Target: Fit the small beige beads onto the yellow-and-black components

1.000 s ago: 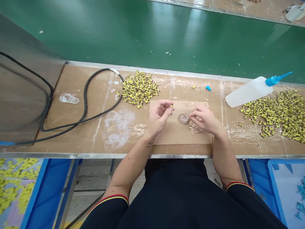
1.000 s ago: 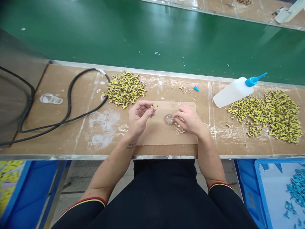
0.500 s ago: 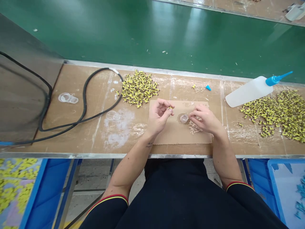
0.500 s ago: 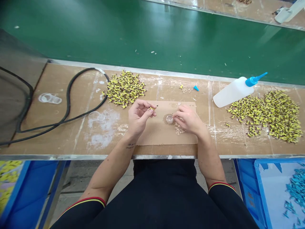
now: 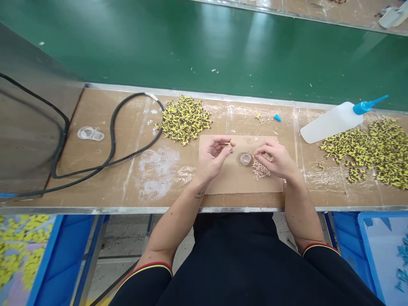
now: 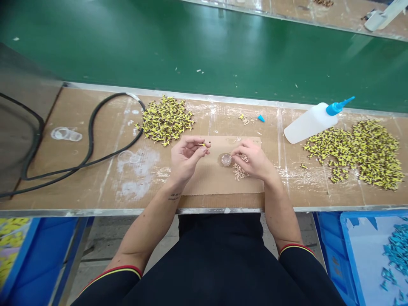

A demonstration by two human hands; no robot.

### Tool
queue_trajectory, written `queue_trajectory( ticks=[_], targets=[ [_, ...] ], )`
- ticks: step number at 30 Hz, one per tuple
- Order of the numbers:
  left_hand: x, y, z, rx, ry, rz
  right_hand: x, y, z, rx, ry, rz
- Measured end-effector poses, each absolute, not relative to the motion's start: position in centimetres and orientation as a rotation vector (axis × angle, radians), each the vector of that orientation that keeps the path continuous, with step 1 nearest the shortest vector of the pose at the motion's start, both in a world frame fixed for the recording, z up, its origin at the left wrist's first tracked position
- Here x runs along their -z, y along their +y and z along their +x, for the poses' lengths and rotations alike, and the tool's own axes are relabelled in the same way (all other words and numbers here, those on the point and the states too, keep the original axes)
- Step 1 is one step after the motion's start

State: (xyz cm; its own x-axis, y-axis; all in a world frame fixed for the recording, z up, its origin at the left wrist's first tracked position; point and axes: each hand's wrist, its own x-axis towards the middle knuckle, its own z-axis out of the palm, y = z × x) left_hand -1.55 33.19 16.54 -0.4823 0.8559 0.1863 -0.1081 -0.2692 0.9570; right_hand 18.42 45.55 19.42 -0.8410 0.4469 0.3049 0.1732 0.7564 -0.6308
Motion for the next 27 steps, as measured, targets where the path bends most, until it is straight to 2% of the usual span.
queue_trajectory(
  ticks=[9,16,27],
  targets=[
    [-16.5,32.7,-0.2,-1.768,1.185,1.098,-19.8,43.6,17.4,-1.019,-2.145,-0.469],
    [-16.7,32.4,0.4,-1.725,1.386,1.222,-19.5,42.7,16.8,-1.054,-2.095,-0.415],
    [-16.9,32.4,0.8,-1.770,1.434,1.438,-19.3,42.2,16.2,-1.080,-2.080,-0.460]
  ],
)
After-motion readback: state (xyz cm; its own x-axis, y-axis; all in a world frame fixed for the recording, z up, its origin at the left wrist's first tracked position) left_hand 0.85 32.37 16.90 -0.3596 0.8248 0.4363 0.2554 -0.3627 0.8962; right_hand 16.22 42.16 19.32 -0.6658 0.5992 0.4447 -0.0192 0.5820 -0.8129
